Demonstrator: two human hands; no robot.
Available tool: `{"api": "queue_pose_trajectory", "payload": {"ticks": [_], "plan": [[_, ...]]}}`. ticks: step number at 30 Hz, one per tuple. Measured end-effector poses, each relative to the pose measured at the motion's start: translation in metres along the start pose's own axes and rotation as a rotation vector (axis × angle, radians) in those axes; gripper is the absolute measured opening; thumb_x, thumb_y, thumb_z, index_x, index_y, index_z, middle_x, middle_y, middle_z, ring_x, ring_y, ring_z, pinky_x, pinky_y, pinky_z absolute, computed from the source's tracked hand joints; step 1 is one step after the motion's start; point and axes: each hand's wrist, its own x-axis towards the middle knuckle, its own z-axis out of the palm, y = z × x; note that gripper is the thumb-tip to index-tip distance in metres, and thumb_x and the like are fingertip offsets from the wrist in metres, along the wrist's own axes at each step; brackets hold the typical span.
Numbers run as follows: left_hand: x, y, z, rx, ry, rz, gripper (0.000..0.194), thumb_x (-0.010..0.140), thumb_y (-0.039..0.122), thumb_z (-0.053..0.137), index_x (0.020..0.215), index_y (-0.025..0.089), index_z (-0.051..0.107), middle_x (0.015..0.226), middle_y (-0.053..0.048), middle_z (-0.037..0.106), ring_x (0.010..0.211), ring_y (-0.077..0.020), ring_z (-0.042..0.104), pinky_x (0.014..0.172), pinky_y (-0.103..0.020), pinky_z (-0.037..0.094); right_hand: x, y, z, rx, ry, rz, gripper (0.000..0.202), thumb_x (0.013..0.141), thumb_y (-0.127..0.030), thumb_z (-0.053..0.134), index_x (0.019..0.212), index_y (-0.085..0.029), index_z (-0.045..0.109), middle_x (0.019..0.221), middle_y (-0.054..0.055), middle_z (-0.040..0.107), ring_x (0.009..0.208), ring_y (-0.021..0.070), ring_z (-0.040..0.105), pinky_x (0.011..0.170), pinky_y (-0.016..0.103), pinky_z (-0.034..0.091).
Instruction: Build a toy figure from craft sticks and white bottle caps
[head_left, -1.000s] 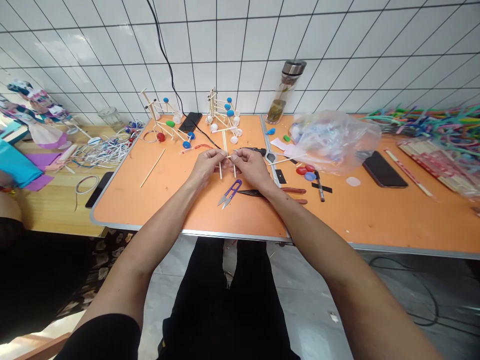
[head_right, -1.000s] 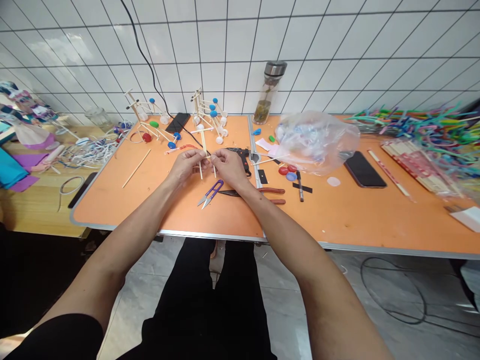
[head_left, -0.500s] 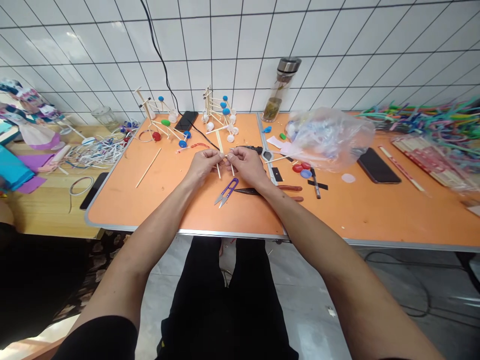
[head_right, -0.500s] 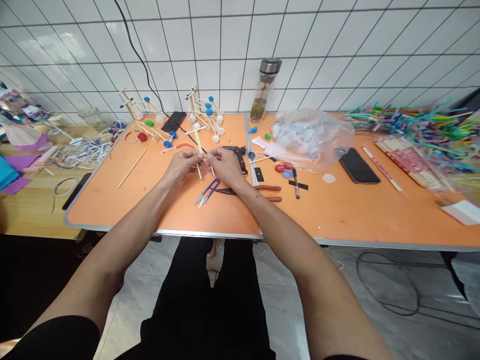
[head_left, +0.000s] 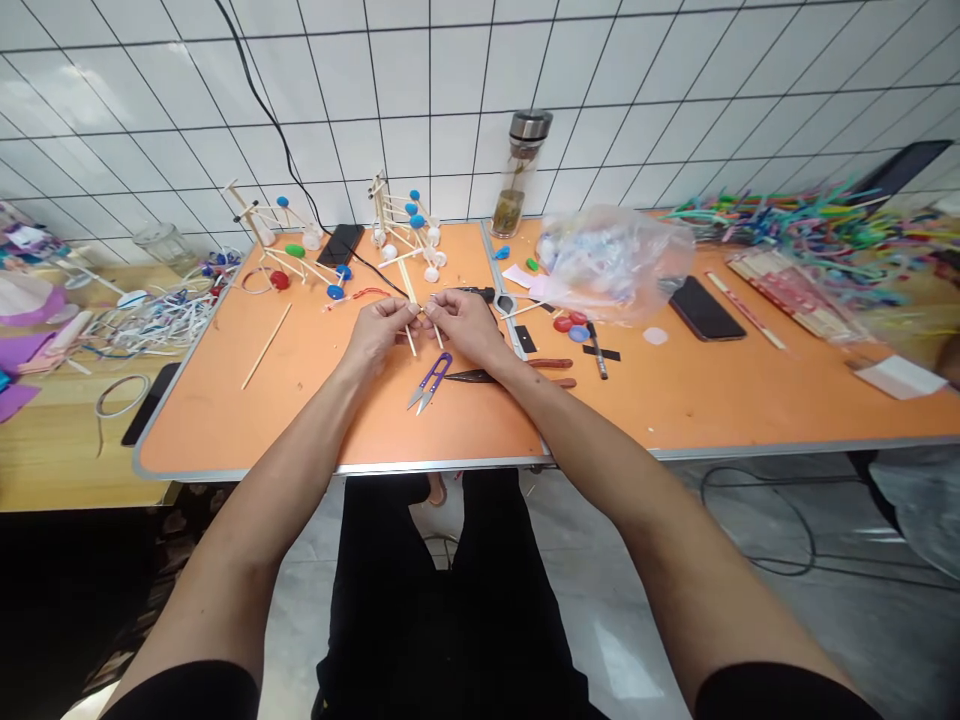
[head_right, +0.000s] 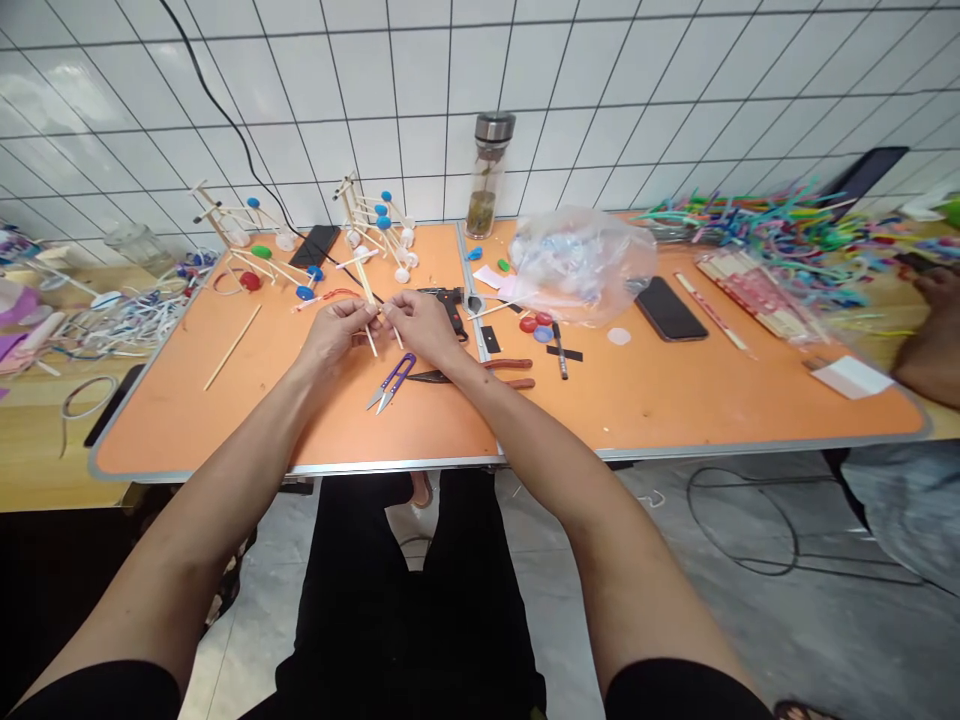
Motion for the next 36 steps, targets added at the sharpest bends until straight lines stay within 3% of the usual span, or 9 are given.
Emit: {"api": "queue_pose_trajectory", "payload": {"ticks": [7,20,29,36], "plan": [[-0.003,0.003,0.003,0.022,0.015,-0.004,0.058,0.059,0.058,0.109,0.075,0.016,0.073,0.071,-0.002,0.074,0.058,-0.0101,0.064,0.058,-0.022,0.052,0.001,0.005,-0.002,-0.036,-0.001,-0.025,0.015,0.103,-0.025,0.073,0.088,-0.022,0.070,0.083,0.001,0.082,0.067,0.0161,0.077,0.067,0.028,0.059],[-0.003,0.004,0.004,0.034,0.019,-0.013,0.051,0.072,0.054,0.104,0.071,0.017,0.069,0.068,-0.002,0.074,0.058,-0.0101,0.064,0.058,-0.021,0.052,0.001,0.011,-0.003,-0.089,-0.021,-0.078,0.028,0.100,-0.045,0.079,0.085,-0.023,0.068,0.082,0.003,0.080,0.073,0.0181,0.074,0.068,0.029,0.059],[-0.005,0.005,0.003,0.043,-0.014,-0.011,0.055,0.065,0.059,0.107,0.074,0.017,0.073,0.072,-0.002,0.074,0.059,-0.0103,0.064,0.058,-0.023,0.052,0.000,0.006,-0.002,-0.058,-0.003,-0.052,0.018,0.100,-0.032,0.075,0.086,-0.023,0.069,0.082,0.002,0.081,0.069,0.0176,0.074,0.070,0.030,0.060],[-0.005,0.003,0.004,0.048,0.004,0.006,0.054,0.064,0.058,0.109,0.073,0.017,0.074,0.068,-0.002,0.072,0.057,-0.0106,0.062,0.058,-0.024,0.050,-0.002,0.002,-0.001,-0.068,0.007,-0.029,0.020,0.099,-0.032,0.075,0.082,-0.023,0.068,0.081,0.002,0.082,0.068,0.0165,0.074,0.068,0.028,0.059]]}}
